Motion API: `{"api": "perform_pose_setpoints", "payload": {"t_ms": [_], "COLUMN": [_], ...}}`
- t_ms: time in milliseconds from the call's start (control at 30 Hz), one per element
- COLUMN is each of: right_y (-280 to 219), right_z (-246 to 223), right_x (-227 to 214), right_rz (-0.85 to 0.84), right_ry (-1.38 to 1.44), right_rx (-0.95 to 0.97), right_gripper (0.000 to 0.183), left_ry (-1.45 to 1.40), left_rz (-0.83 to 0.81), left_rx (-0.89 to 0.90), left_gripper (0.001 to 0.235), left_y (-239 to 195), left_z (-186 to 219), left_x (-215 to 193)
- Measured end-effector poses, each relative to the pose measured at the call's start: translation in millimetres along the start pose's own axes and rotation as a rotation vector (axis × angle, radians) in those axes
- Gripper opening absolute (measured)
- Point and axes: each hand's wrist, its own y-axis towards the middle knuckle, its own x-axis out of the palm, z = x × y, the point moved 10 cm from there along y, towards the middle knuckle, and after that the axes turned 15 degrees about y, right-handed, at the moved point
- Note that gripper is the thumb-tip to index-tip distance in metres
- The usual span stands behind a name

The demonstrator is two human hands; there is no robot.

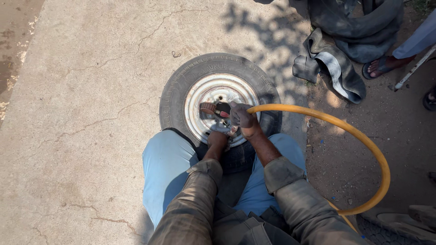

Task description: The person sits on the ground and uses a yellow air hose with a pressure gauge to inflate a car tire. They attach the hose to the valve stem, monitor the pressure gauge, and adjust the connection to ensure the tire is filled with air.

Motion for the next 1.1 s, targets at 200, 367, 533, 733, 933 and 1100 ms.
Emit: {"api": "perform_pose_setpoints", "payload": {"t_ms": [200,367,533,733,933,1100], "right_y": [-6,-7,-3,0,-1,-4], "right_z": [-8,-4,-1,6,9,4], "right_x": [6,-8,-31,-43,-31,-22], "right_rz": [0.059,0.092,0.139,0.110,0.067,0.043], "right_ry": [-0.027,-0.025,-0.029,0.078,0.015,-0.018], "right_rx": [-0.029,-0.051,-0.063,-0.023,-0.037,-0.067], "right_gripper": [0.048,0.046,0.045,0.042,0.042,0.042], "left_ry": [-0.288,-1.236,-1.021,-0.919,-0.440,-0.651], "left_rz": [-0.050,-0.265,-0.414,-0.440,-0.320,-0.419], "left_rx": [0.063,-0.311,-0.144,-0.152,0.081,-0.084], "left_gripper": [0.035,0.020,0.024,0.029,0.037,0.043], "left_y": [3,-14,-15,-13,-9,-4], "left_z": [0,-17,0,1,9,-1], "left_x": [-10,35,23,22,8,28]}}
